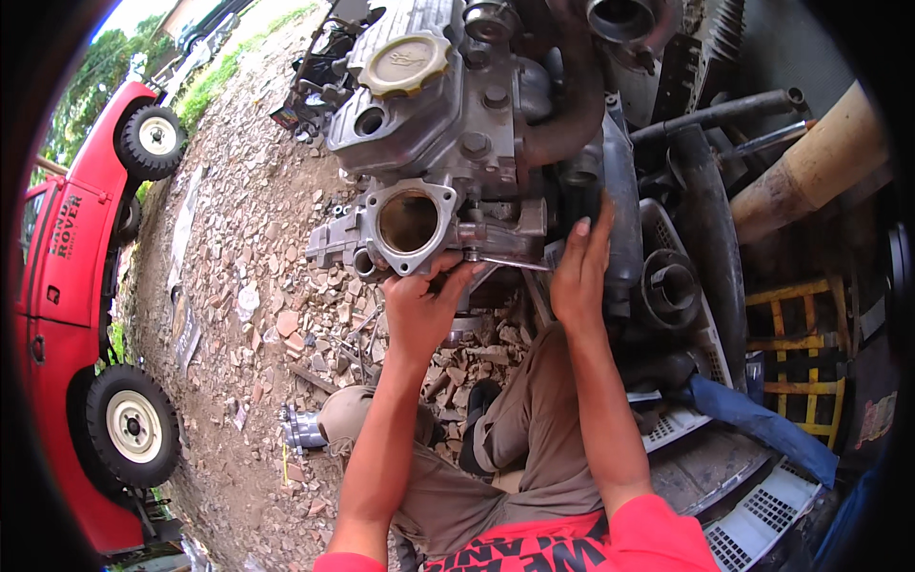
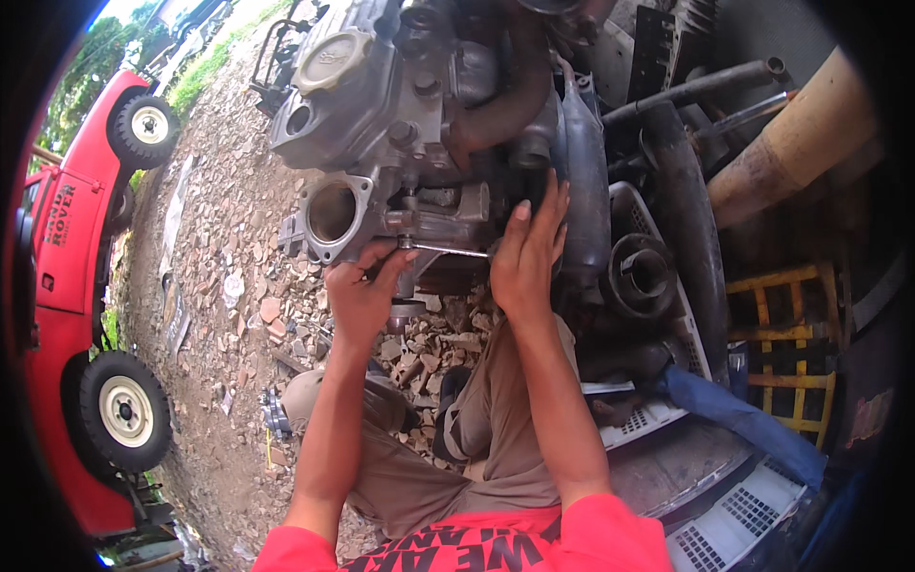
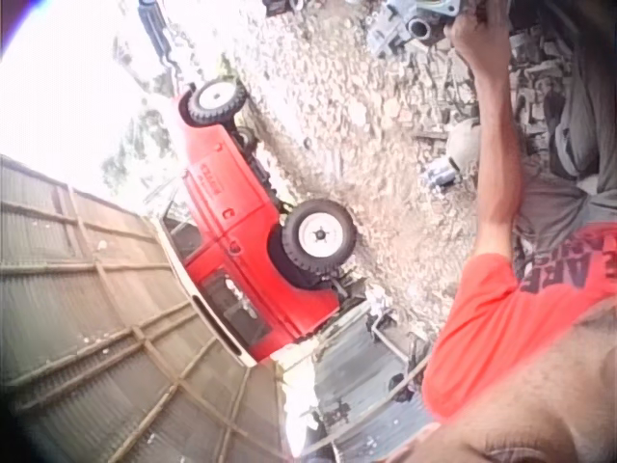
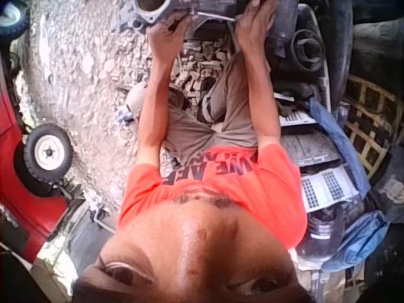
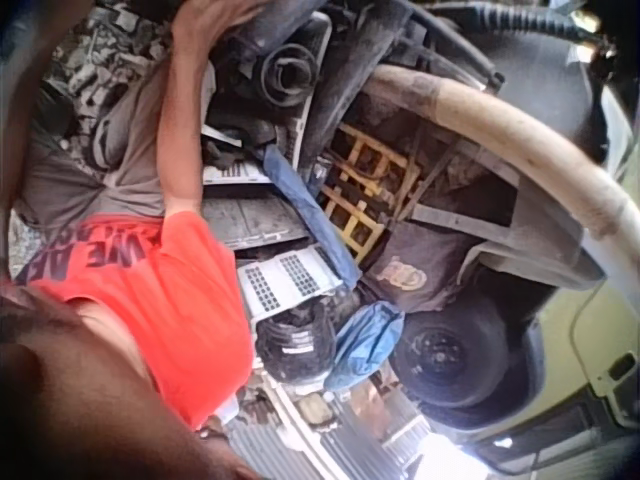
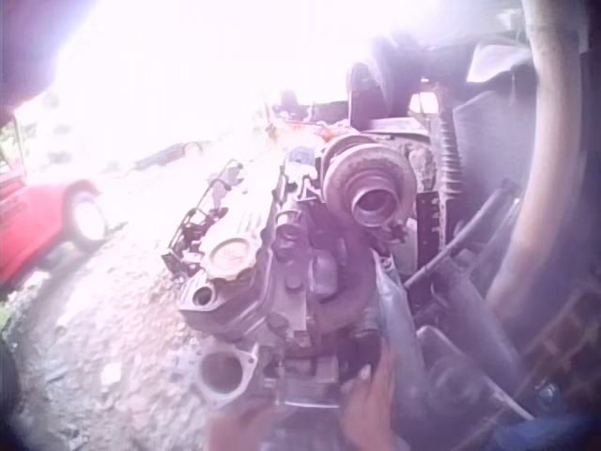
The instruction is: The person sits on the ground and uses a wrench to tighten bolts on a car engine block. They then pick up a cylindrical metal part and inspect it by hand.
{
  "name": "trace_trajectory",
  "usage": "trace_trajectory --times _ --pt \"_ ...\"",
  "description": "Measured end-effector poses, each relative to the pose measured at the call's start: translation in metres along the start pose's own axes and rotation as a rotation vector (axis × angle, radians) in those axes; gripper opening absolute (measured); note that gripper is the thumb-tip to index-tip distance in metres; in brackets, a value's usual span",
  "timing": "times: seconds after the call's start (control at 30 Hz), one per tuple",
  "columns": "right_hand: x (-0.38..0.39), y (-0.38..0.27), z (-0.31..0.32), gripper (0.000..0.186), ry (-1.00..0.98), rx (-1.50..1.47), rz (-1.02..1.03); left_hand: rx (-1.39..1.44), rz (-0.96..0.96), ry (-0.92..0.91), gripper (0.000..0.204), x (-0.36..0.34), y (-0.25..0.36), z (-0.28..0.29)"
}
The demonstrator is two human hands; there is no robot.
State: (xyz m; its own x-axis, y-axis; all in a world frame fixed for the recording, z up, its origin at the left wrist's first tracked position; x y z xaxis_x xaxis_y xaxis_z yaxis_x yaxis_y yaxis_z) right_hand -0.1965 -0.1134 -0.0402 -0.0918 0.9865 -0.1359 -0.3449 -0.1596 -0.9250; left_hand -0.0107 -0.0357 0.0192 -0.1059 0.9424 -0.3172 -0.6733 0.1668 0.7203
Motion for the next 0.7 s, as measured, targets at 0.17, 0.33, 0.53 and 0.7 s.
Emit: trace_trajectory --times 0.17,0.33,0.53,0.7 --pt "0.006 0.032 -0.049 0.068 0.029 -0.136 -0.191 0.073 -0.001 0.021 0.006 0.0 0.003 -0.004" --pt "0.005 0.022 -0.049 0.069 0.102 -0.305 -0.056 0.176 0.061 0.015 0.009 0.001 -0.001 0.001" --pt "0.024 0.026 -0.044 0.063 0.046 -0.189 -0.213 0.024 -0.156 0.087 0.019 -0.002 0.002 0.005" --pt "0.037 0.027 -0.046 0.038 -0.284 -0.971 -0.479 0.019 -0.02 0.053 0.03 -0.002 0.013 -0.005"
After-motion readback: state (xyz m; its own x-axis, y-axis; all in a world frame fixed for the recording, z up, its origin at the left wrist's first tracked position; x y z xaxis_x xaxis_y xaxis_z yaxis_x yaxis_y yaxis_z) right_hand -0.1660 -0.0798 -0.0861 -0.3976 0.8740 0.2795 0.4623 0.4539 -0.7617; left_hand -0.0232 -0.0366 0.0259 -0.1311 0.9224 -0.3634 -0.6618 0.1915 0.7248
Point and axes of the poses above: each hand's wrist, its own x-axis away from the middle knuckle, its own z-axis out of the back of the hand, y = z × x, the point moved 4 cm from there along -x, towards the middle knuckle, and after that the axes turned 13 degrees about -y, right-handed, at the moved point
